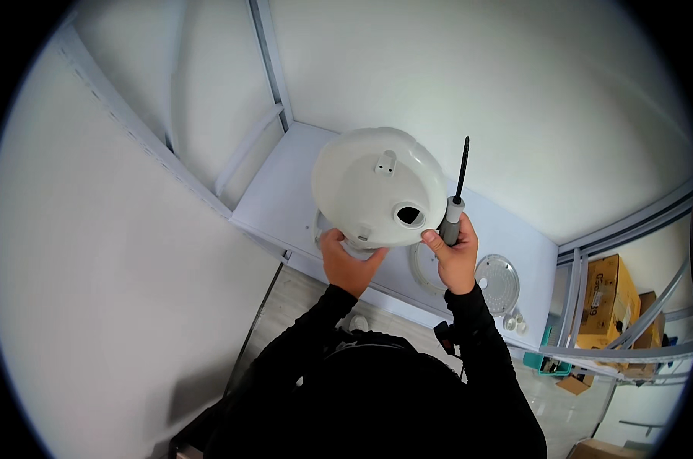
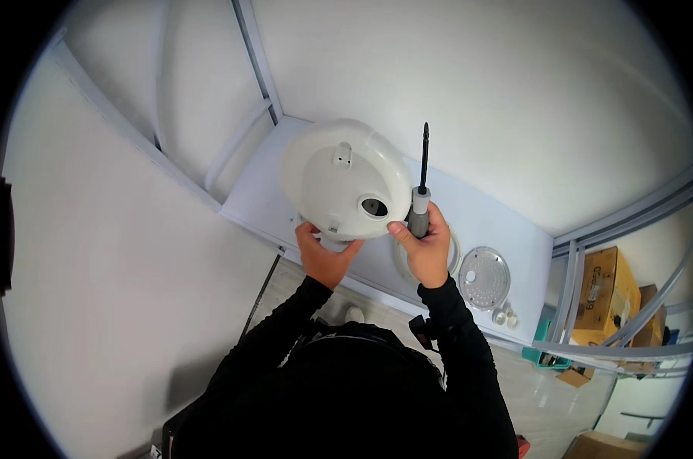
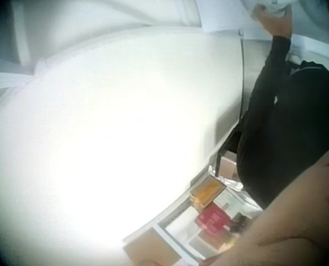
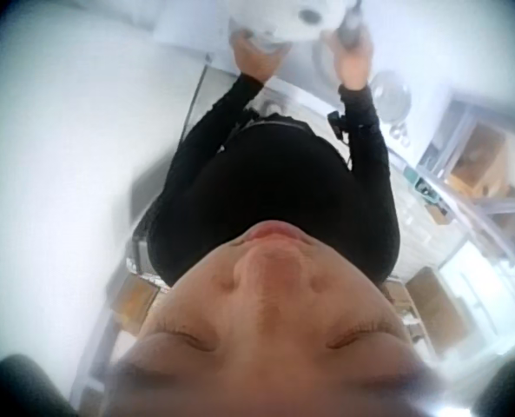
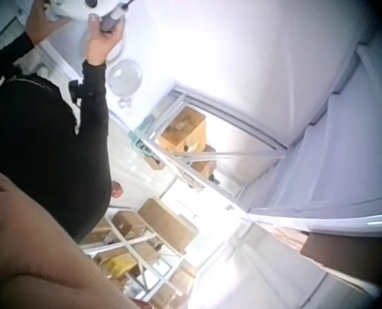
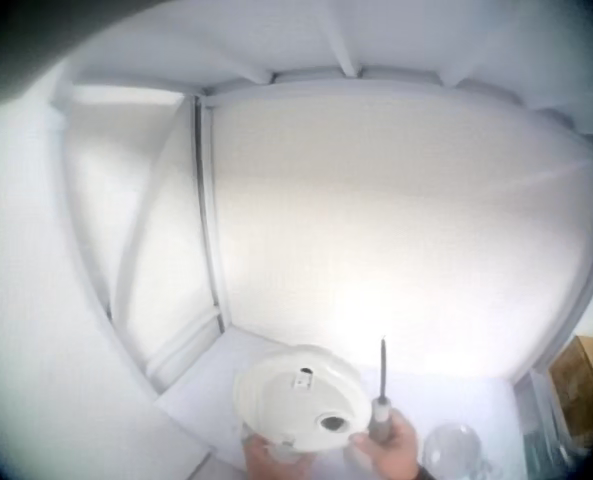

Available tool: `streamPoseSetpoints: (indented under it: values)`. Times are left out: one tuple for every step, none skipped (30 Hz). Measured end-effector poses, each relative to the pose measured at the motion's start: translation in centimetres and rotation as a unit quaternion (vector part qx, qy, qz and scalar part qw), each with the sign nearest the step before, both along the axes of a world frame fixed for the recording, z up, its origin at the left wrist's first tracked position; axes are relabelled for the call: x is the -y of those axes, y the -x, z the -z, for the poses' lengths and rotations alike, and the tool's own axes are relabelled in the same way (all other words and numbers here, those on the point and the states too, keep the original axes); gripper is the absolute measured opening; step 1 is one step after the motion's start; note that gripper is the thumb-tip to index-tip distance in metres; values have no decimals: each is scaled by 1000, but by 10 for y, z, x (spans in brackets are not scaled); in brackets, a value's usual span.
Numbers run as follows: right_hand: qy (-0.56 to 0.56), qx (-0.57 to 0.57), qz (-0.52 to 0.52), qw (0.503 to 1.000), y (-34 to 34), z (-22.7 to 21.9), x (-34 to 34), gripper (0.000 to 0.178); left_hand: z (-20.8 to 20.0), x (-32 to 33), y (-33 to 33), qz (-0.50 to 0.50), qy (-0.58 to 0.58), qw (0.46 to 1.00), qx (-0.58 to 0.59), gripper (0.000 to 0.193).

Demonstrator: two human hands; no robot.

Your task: The person assembles a white cylindrical appliance on a white table. They use a screwdriver to tighten screws on a perforated metal plate, then attach a white plastic lid to the cylinder, securing it with additional screws.

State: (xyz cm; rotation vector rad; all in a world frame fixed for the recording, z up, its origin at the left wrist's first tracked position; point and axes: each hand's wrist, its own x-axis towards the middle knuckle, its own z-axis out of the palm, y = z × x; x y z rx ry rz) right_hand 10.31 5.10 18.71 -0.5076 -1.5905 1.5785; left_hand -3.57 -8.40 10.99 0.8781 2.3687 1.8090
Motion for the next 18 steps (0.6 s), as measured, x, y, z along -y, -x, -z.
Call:
streamPoseSetpoints:
  values:
    - [3,0,-4,1000,1,-1,-2,49,3,-2,-1,-7,0,1000,-7,75]
    - [8,2,-10,1000,1,-1,-2,48,5,-3,-1,-15,3,1000,-12,75]
    - [12,-1,-12,1000,1,-2,-2,48,7,-2,-2,-23,5,1000,-17,76]
    - [16,-5,-14,1000,0,-3,-2,47,10,-2,-6,-24,3,1000,-5,77]
    - [20,-10,-16,1000,1,-5,-3,46,8,-2,-9,-24,1,1000,5,78]
    - [19,-12,-22,1000,1,-5,-4,46,7,-2,-12,-24,-2,1000,15,78]
    - [17,-14,-28,999,0,-6,-4,46,7,-3,-13,-25,-9,1000,11,79]
    - [16,-16,-33,999,0,-6,-4,45,9,-3,-13,-25,-16,1000,7,79]
    - [18,-16,-38,999,-1,-7,-4,45,11,-2,-13,-24,-22,999,2,79]
    - [21,-16,-43,999,-1,-10,-3,45,12,-2,-14,-25,-24,999,9,79]
    - [23,-18,-47,998,-1,-11,-4,44,12,-2,-14,-23,-27,999,14,79]
    - [13,-10,-53,998,-1,-10,-5,45,12,-2,-14,-21,-30,999,19,78]
    - [3,-2,-59,998,-3,-6,-8,46,12,-2,-14,-20,-22,999,17,79]
    - [-9,6,-65,998,-4,-4,-10,47,15,-3,-14,-18,-17,1000,14,80]
    - [-9,8,-63,998,-4,-3,-12,46,17,-4,-15,-16,-11,1000,12,81]
    - [-9,10,-60,998,-5,-3,-12,45,20,-6,-15,-17,-14,1000,11,81]
    - [-8,11,-61,998,-4,-3,-12,45,21,-5,-16,-21,-16,1000,9,81]
    - [0,15,-59,998,-3,-3,-13,44,21,-4,-16,-24,-18,1000,7,81]
